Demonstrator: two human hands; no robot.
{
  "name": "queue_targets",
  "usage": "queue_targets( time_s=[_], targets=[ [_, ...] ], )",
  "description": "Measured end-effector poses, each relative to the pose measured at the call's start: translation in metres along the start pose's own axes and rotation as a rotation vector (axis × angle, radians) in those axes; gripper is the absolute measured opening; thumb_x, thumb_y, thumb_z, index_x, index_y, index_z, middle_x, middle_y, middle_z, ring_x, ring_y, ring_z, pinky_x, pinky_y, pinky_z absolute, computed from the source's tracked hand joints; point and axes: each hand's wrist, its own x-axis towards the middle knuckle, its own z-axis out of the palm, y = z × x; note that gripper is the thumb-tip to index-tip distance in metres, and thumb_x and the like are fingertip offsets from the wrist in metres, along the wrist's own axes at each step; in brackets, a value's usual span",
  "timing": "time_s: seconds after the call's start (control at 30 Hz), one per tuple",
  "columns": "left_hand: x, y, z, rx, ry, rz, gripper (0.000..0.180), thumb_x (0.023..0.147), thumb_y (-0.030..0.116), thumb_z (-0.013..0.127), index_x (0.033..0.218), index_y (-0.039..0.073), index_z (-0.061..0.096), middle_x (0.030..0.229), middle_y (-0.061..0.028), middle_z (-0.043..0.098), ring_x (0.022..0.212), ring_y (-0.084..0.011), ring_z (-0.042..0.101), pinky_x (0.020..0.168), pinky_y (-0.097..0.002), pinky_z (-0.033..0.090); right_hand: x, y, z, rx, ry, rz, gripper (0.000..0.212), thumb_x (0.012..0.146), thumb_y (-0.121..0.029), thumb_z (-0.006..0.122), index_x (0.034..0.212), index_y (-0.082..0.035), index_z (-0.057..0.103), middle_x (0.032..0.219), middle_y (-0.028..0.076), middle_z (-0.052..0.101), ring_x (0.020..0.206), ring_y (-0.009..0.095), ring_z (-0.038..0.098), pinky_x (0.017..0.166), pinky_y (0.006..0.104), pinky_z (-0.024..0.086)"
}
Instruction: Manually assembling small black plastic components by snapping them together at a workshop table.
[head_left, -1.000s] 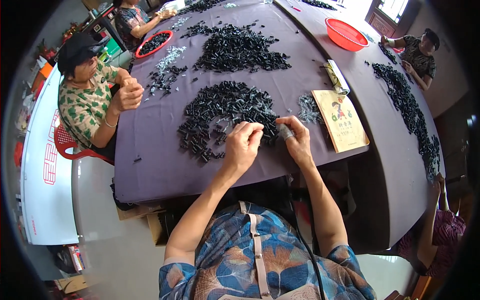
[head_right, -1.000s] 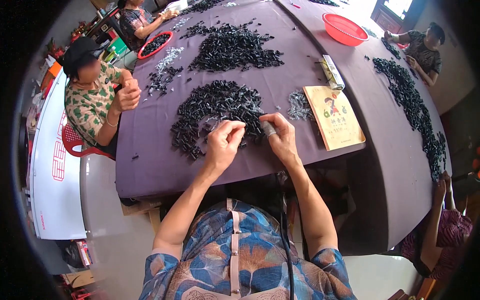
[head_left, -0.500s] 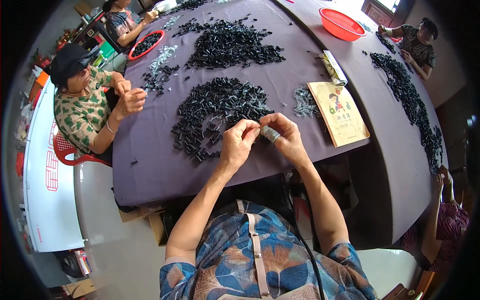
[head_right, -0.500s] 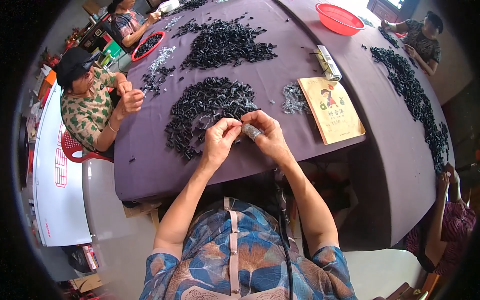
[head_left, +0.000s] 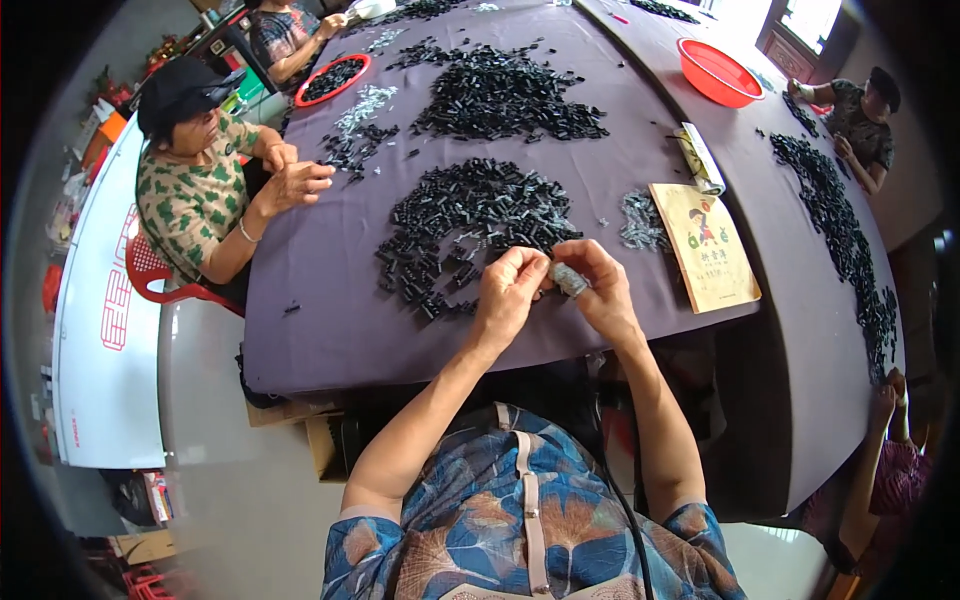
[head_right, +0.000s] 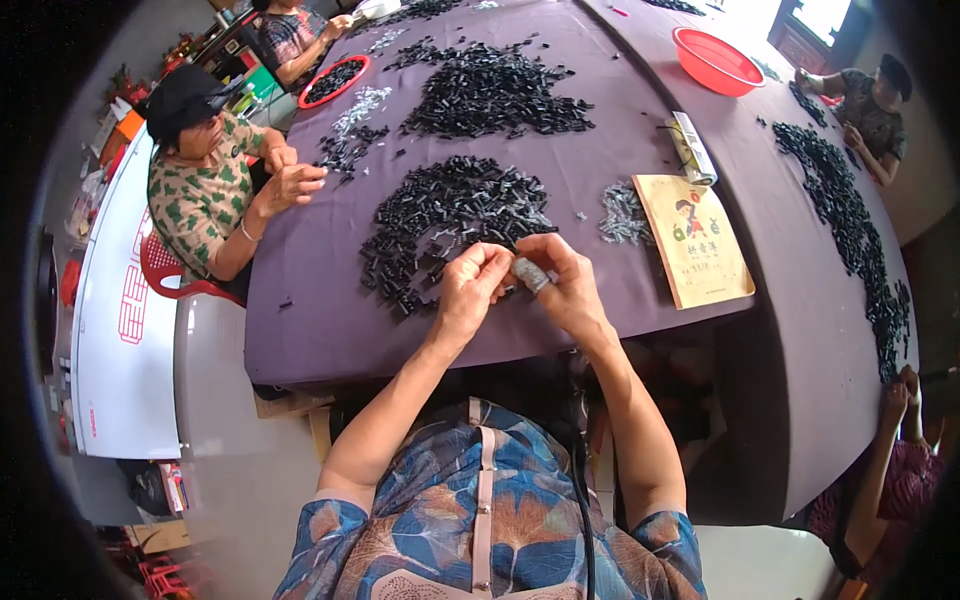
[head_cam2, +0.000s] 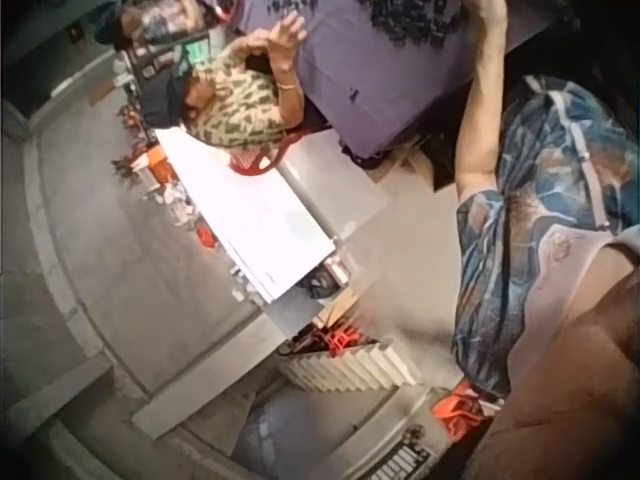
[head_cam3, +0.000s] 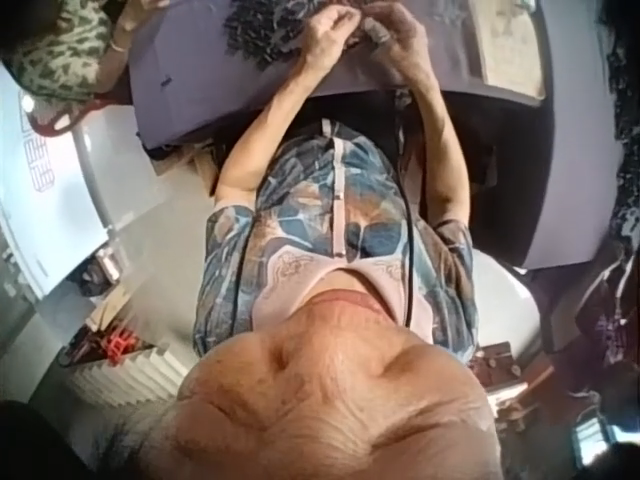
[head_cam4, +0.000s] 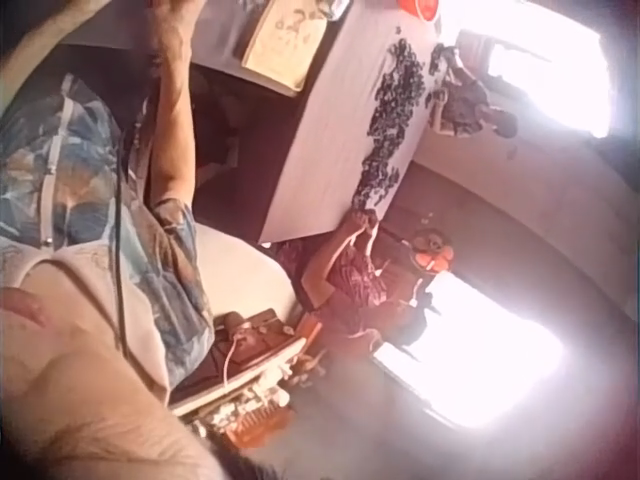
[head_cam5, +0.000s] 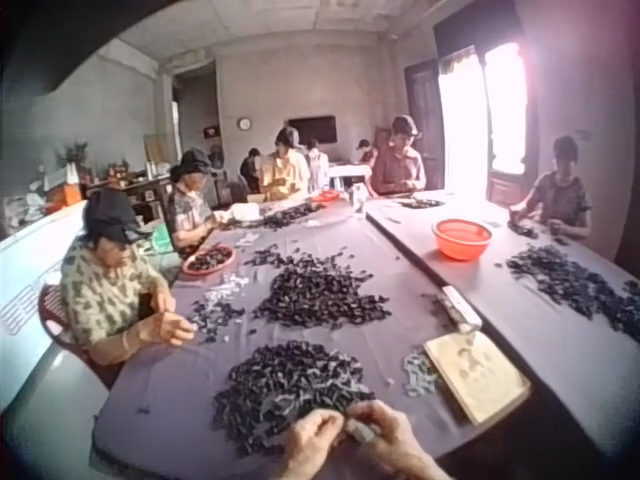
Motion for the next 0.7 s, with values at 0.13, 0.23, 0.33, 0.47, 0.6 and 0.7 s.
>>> queue_targets(
  time_s=[0.13, 0.23, 0.33, 0.47, 0.6, 0.7],
  targets=[
    [-0.001, 0.004, -0.001, 0.067, 0.015, 0.027, 0.02, 0.097, 0.018, 0.057, 0.09, 0.001, 0.063, 0.07, -0.0006, 0.062, 0.06, -0.0059, 0.052, 0.055, -0.0236, 0.044, 0.002, 0.003, -0.005, -0.11, -0.119, -0.033, 0.03, 0.074, 0.016, 0.055, 0.1, 0.001, 0.058, 0.086, 0.008, 0.067, 0.082, 0.014, 0.065, 0.074, 0.0275, 0.051],
    [-0.002, -0.002, -0.004, 0.145, 0.025, 0.056, 0.019, 0.096, 0.017, 0.059, 0.089, 0.0, 0.064, 0.067, -0.0028, 0.063, 0.062, -0.0076, 0.057, 0.056, -0.026, 0.047, 0.001, 0.002, 0.001, -0.297, -0.081, -0.172, 0.027, 0.077, 0.013, 0.055, 0.1, 0.0, 0.057, 0.083, 0.012, 0.065, 0.079, 0.021, 0.065, 0.073, 0.0303, 0.05],
    [-0.003, -0.001, -0.013, 0.204, 0.008, 0.13, 0.015, 0.096, 0.013, 0.059, 0.092, 0.001, 0.066, 0.074, 0.0016, 0.063, 0.065, -0.004, 0.056, 0.058, -0.0213, 0.046, 0.002, 0.0, 0.005, -0.417, -0.013, -0.249, 0.02, 0.082, 0.008, 0.057, 0.101, -0.001, 0.057, 0.083, 0.014, 0.063, 0.078, 0.024, 0.064, 0.072, 0.0323, 0.05],
    [0.004, -0.001, -0.05, 0.381, 0.148, 0.225, 0.009, 0.092, 0.007, 0.061, 0.094, 0.002, 0.067, 0.075, 0.0001, 0.065, 0.07, -0.0064, 0.061, 0.061, -0.0231, 0.05, 0.003, 0.005, -0.009, -0.434, 0.111, -0.107, 0.013, 0.089, 0.0, 0.058, 0.102, -0.003, 0.057, 0.084, 0.012, 0.062, 0.078, 0.02, 0.06, 0.072, 0.0317, 0.049],
    [0.013, -0.01, -0.095, 0.564, 0.293, 0.284, 0.007, 0.085, 0.009, 0.064, 0.088, 0.003, 0.067, 0.071, -0.0091, 0.066, 0.06, -0.0152, 0.062, 0.057, -0.0297, 0.049, 0.008, 0.036, -0.023, -0.321, 0.228, -0.067, 0.013, 0.09, 0.002, 0.054, 0.101, -0.002, 0.058, 0.081, 0.006, 0.062, 0.074, 0.014, 0.058, 0.069, 0.0279, 0.048],
    [0.016, -0.013, -0.115, 0.638, 0.292, 0.252, 0.008, 0.082, 0.007, 0.065, 0.088, 0.002, 0.067, 0.081, -0.0112, 0.068, 0.068, -0.0227, 0.066, 0.063, -0.0333, 0.051, 0.009, 0.04, -0.024, -0.154, 0.221, 0.077, 0.01, 0.094, 0.0, 0.052, 0.102, -0.002, 0.058, 0.085, 0.001, 0.061, 0.073, 0.006, 0.051, 0.066, 0.0208, 0.043]
  ],
)
